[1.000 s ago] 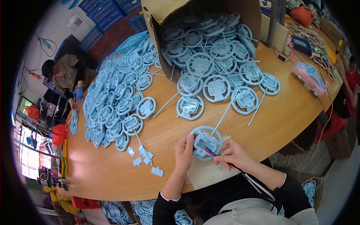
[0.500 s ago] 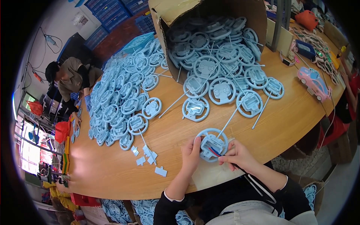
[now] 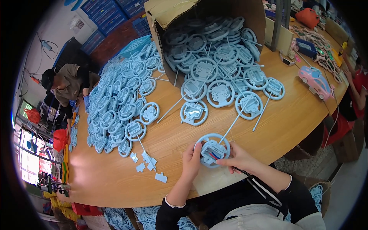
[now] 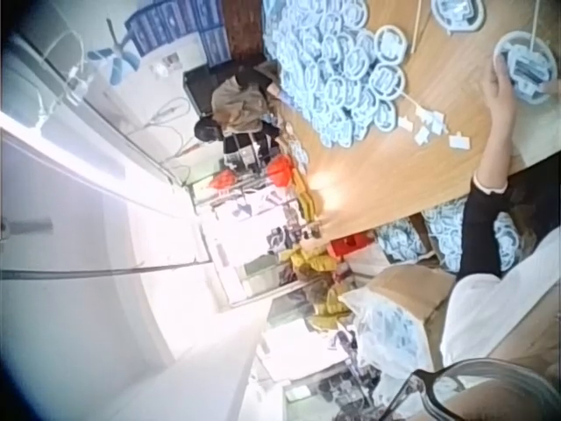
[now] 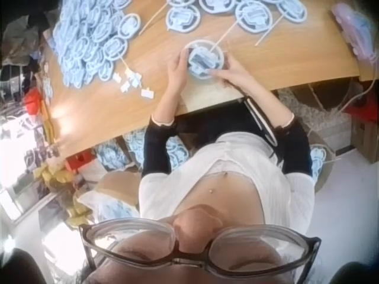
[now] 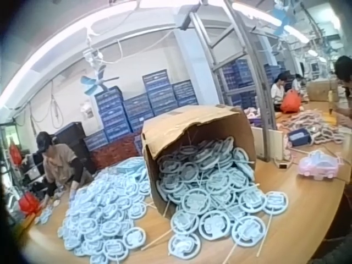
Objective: The worker is assembling blue plastic steering wheel toy parts by inserting wiring and small components, and collecting small plastic pieces from bags into a blue basket.
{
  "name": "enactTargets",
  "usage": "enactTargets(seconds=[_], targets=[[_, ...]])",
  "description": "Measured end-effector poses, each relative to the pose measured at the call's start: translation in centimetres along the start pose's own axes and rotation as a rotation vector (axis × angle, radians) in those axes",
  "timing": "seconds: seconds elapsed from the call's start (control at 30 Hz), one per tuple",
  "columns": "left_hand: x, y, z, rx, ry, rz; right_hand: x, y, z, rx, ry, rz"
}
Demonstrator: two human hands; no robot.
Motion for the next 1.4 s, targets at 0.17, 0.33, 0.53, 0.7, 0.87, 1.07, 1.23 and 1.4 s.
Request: enactTargets(seconds=[0.17, 0.33, 0.53, 0.7, 0.87, 1.07, 1.23, 1.4], targets=[[0.2, -0.1, 0.1, 0.004, 0.002, -0.070, -0.3, -0.9, 0.4, 0.129, -0.008, -0.035], [0.3, 0.0, 0.1, -0.008, 0.032, -0.092, -0.4, -1.1, 0.5, 0.156, -0.014, -0.026], [0.1, 0.2, 0.1, -0.052, -0.016, 0.037, 0.1, -1.6, 0.6, 0.203, -0.053, 0.010], [0.1, 0.1, 0.2, -0.046, -0.018, -0.037, -0.2, -1.6, 1.0, 0.245, -0.073, 0.066], [-0.2, 0.1, 0.1, -0.057, -0.009, -0.131, -0.2, -2.1, 0.9, 0.303, -0.123, 0.260], [-0.2, -0.2, -0.1, -0.028, 0.021, -0.162, -0.9, -1.6, 2.0, 0.309, -0.050, 0.242], [-0.4, -0.6, 0.1, 0.087, -0.013, -0.069, -1.0, -1.7, 2.2, 0.344, -0.064, 0.304], [-0.6, -0.6, -0.1, 0.092, 0.021, -0.136, -1.3, -1.7, 2.4, 0.374, -0.085, 0.329]])
Point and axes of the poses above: each hand's wrist, its own z-axis towards the middle knuckle, its own y-axis out of the back of the hand, x = y × z, the point moved 7 cm from there along z, towards the middle knuckle, and after that the axes turned 5 degrees about -y, right-handed, at the moved point
